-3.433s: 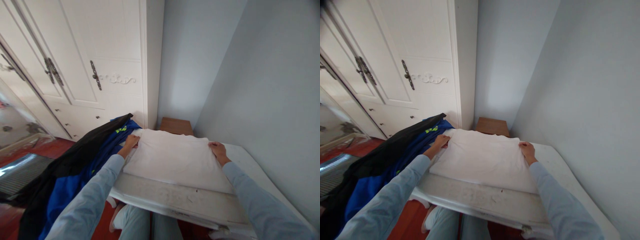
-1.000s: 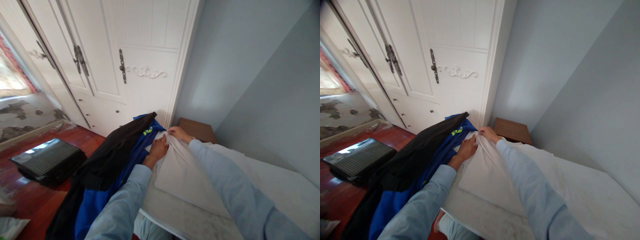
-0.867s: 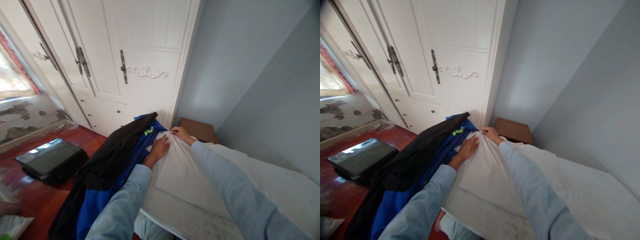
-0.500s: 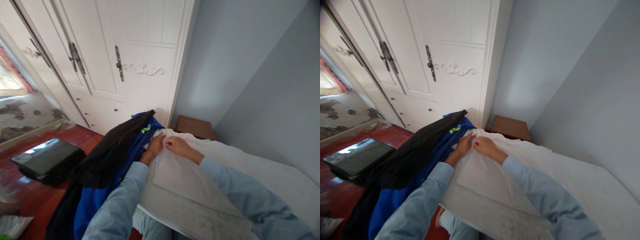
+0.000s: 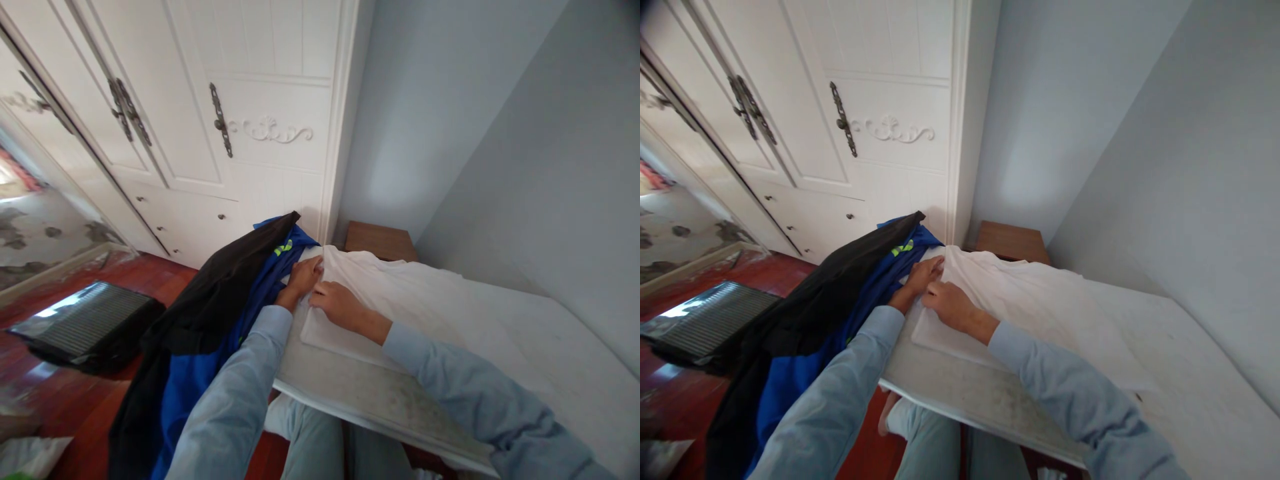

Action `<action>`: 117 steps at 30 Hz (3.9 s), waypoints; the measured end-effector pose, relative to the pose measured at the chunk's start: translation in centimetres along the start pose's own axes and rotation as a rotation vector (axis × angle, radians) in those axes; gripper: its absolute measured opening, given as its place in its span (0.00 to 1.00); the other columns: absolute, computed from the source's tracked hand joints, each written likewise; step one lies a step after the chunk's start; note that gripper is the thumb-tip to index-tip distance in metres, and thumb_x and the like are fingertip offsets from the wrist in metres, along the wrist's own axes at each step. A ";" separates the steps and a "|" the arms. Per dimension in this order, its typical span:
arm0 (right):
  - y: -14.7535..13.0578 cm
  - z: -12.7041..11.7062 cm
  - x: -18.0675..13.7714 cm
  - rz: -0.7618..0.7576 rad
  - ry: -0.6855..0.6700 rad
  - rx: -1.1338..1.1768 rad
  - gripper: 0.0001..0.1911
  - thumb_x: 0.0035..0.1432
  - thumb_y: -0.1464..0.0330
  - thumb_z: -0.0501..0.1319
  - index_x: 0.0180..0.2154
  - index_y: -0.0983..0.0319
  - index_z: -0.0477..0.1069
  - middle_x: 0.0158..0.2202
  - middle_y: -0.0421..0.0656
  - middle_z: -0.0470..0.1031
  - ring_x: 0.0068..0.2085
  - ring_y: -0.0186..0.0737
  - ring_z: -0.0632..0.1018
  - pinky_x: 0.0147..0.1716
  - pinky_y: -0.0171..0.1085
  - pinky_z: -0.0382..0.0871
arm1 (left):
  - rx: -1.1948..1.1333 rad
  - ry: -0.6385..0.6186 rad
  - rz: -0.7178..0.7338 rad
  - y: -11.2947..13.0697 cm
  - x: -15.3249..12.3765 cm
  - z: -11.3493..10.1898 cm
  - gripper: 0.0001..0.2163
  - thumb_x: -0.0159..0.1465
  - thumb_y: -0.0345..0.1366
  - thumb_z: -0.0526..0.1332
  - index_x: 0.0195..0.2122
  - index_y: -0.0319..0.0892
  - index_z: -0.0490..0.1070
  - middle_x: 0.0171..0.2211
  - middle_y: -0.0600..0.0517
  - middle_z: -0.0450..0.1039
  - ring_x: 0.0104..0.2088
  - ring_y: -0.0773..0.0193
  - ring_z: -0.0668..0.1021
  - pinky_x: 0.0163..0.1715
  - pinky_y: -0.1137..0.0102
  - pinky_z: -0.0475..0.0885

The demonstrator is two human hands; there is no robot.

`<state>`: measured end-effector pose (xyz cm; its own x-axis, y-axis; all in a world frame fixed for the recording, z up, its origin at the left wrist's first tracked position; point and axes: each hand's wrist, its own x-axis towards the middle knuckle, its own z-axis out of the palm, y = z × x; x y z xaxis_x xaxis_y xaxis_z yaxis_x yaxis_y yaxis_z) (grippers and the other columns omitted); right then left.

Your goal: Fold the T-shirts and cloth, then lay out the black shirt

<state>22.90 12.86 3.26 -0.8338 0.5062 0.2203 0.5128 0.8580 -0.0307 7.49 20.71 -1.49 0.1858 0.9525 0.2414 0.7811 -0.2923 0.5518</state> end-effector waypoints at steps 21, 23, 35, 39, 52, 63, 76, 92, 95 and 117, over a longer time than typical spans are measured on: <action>-1.1 0.2 -2.9 0.053 0.097 0.340 0.11 0.63 0.76 0.58 0.43 0.64 0.77 0.44 0.49 0.79 0.47 0.42 0.77 0.52 0.43 0.71 | -0.209 0.162 -0.025 -1.3 0.4 1.0 0.26 0.62 0.36 0.65 0.61 0.37 0.67 0.54 0.40 0.76 0.54 0.52 0.78 0.58 0.58 0.70; -1.8 0.3 -3.3 0.012 0.040 0.359 0.11 0.63 0.76 0.59 0.44 0.64 0.77 0.46 0.48 0.79 0.48 0.42 0.77 0.54 0.43 0.71 | -0.154 0.142 -0.008 -1.3 0.4 0.9 0.24 0.60 0.33 0.65 0.59 0.38 0.70 0.56 0.41 0.76 0.55 0.52 0.77 0.60 0.57 0.68; 3.8 -2.6 -20.6 0.498 0.408 0.341 0.14 0.66 0.65 0.56 0.49 0.59 0.76 0.53 0.50 0.76 0.55 0.46 0.76 0.59 0.52 0.69 | -0.108 0.140 -0.042 0.0 0.3 -0.3 0.20 0.63 0.32 0.57 0.56 0.37 0.72 0.55 0.42 0.76 0.54 0.56 0.77 0.59 0.61 0.69; 7.6 -3.5 -29.9 0.898 0.559 0.236 0.17 0.59 0.61 0.57 0.47 0.61 0.75 0.51 0.52 0.77 0.53 0.50 0.77 0.55 0.52 0.70 | -0.108 0.167 -0.086 1.0 -0.4 -0.9 0.19 0.65 0.35 0.55 0.55 0.34 0.71 0.54 0.40 0.76 0.52 0.58 0.78 0.54 0.64 0.73; 7.3 -5.2 -38.0 1.306 0.466 0.393 0.15 0.47 0.63 0.63 0.38 0.60 0.77 0.31 0.44 0.80 0.31 0.43 0.80 0.35 0.41 0.74 | 0.283 -0.032 -0.313 7.3 -10.2 -4.2 0.26 0.64 0.42 0.60 0.60 0.31 0.66 0.44 0.39 0.79 0.48 0.51 0.80 0.48 0.65 0.71; 2.7 -7.4 -40.7 1.288 0.612 0.691 0.29 0.34 0.54 0.72 0.40 0.60 0.78 0.33 0.45 0.79 0.33 0.47 0.81 0.37 0.43 0.77 | 0.053 0.173 -0.409 7.8 -17.3 -3.7 0.19 0.61 0.36 0.57 0.52 0.40 0.74 0.35 0.48 0.80 0.36 0.57 0.80 0.40 0.68 0.72; 0.6 -8.6 -41.7 1.310 0.374 0.799 0.33 0.43 0.47 0.67 0.46 0.60 0.77 0.32 0.48 0.82 0.36 0.50 0.82 0.35 0.43 0.75 | 0.097 0.188 -0.442 9.0 -19.5 -3.6 0.20 0.63 0.39 0.55 0.55 0.41 0.71 0.40 0.46 0.81 0.42 0.52 0.82 0.43 0.65 0.73; 12.9 -8.3 -31.7 1.031 0.387 0.295 0.17 0.58 0.63 0.59 0.46 0.63 0.77 0.35 0.46 0.81 0.35 0.42 0.80 0.40 0.40 0.72 | 0.416 0.023 -0.192 12.5 -5.1 -2.3 0.23 0.67 0.41 0.56 0.59 0.33 0.66 0.56 0.33 0.72 0.57 0.46 0.74 0.54 0.59 0.69; 14.3 -7.2 -26.4 0.796 0.310 0.316 0.17 0.61 0.69 0.57 0.48 0.65 0.77 0.49 0.52 0.80 0.46 0.44 0.80 0.49 0.43 0.72 | 0.443 -0.082 -0.044 13.1 -2.7 -0.5 0.23 0.68 0.40 0.55 0.61 0.34 0.64 0.61 0.33 0.67 0.63 0.45 0.69 0.59 0.56 0.65; 19.9 -3.7 -16.2 0.577 -0.131 0.301 0.12 0.55 0.70 0.65 0.43 0.62 0.80 0.36 0.45 0.80 0.35 0.40 0.77 0.36 0.36 0.66 | 0.452 -0.250 0.274 11.6 2.4 2.9 0.22 0.71 0.39 0.52 0.65 0.38 0.62 0.66 0.39 0.63 0.69 0.47 0.59 0.66 0.49 0.55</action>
<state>47.34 21.41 2.72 -0.4704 0.8818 -0.0328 0.8209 0.4236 -0.3830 18.69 19.84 3.13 0.5095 0.8545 0.1011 0.8511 -0.5178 0.0871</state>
